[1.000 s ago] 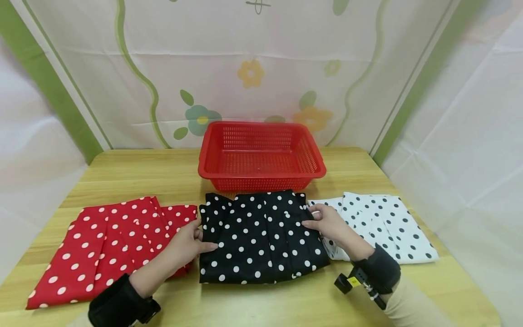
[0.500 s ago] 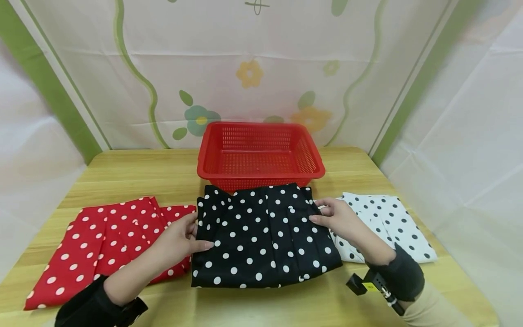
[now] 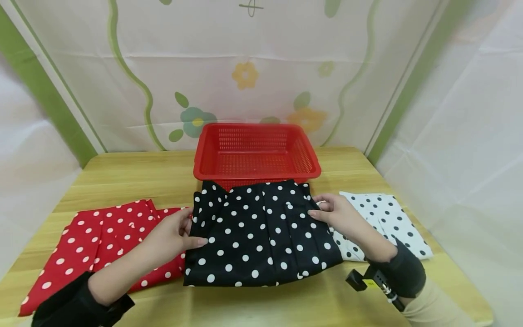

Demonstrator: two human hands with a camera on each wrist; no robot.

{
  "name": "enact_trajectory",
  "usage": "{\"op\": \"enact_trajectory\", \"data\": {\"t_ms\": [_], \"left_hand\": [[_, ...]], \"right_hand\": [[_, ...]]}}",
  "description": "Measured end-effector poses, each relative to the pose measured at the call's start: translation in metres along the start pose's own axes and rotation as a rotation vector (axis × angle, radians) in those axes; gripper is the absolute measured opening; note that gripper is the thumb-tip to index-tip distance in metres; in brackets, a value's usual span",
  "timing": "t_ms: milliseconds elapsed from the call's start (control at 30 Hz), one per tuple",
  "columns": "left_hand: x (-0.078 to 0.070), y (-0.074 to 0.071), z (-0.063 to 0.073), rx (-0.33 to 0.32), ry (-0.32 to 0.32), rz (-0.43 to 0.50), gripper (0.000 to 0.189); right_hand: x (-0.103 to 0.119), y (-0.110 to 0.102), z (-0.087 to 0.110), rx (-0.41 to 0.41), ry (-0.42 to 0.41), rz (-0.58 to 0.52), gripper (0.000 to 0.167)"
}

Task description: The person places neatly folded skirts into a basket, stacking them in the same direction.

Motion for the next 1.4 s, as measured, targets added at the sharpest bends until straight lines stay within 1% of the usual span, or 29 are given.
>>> {"op": "enact_trajectory", "data": {"t_ms": [133, 233, 400, 600, 733, 933, 1133, 1300, 1400], "left_hand": [[-0.004, -0.003, -0.001, -0.001, 0.046, -0.019, 0.069], [-0.004, -0.002, 0.0, -0.004, 0.059, -0.023, 0.066], [0.004, 0.003, 0.0, -0.005, 0.046, -0.016, 0.066], [0.005, 0.002, 0.001, -0.007, 0.05, -0.034, 0.066], [0.003, 0.002, 0.001, -0.003, 0.05, -0.038, 0.065], [0.001, 0.001, 0.001, 0.013, 0.067, -0.033, 0.07], [-0.001, -0.002, -0.002, -0.002, 0.049, -0.047, 0.073], [-0.002, -0.003, -0.004, -0.009, 0.057, -0.054, 0.072], [-0.002, -0.005, -0.007, -0.009, 0.051, -0.056, 0.072]], "right_hand": [[0.002, -0.002, 0.0, 0.006, -0.031, -0.022, 0.04], [0.002, -0.003, -0.001, 0.01, -0.041, -0.038, 0.04], [-0.004, 0.0, -0.004, 0.015, -0.029, -0.025, 0.041], [-0.003, 0.0, -0.004, 0.023, -0.019, -0.031, 0.04], [-0.002, 0.0, -0.004, 0.03, -0.021, -0.032, 0.041], [-0.001, -0.003, -0.004, 0.026, -0.025, -0.012, 0.041], [0.002, -0.008, -0.007, 0.018, -0.039, -0.029, 0.039], [0.003, -0.008, -0.009, 0.017, -0.048, -0.035, 0.038], [0.004, -0.008, -0.011, 0.018, -0.052, -0.029, 0.039]]}}
Point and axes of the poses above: each hand's wrist, its own z-axis away from the middle knuckle, its own y-axis out of the palm, x = y × z, the point moved 6 cm from there along -z, towards the middle knuckle, and after that the axes turned 2 degrees about y, right-handed, at the moved point
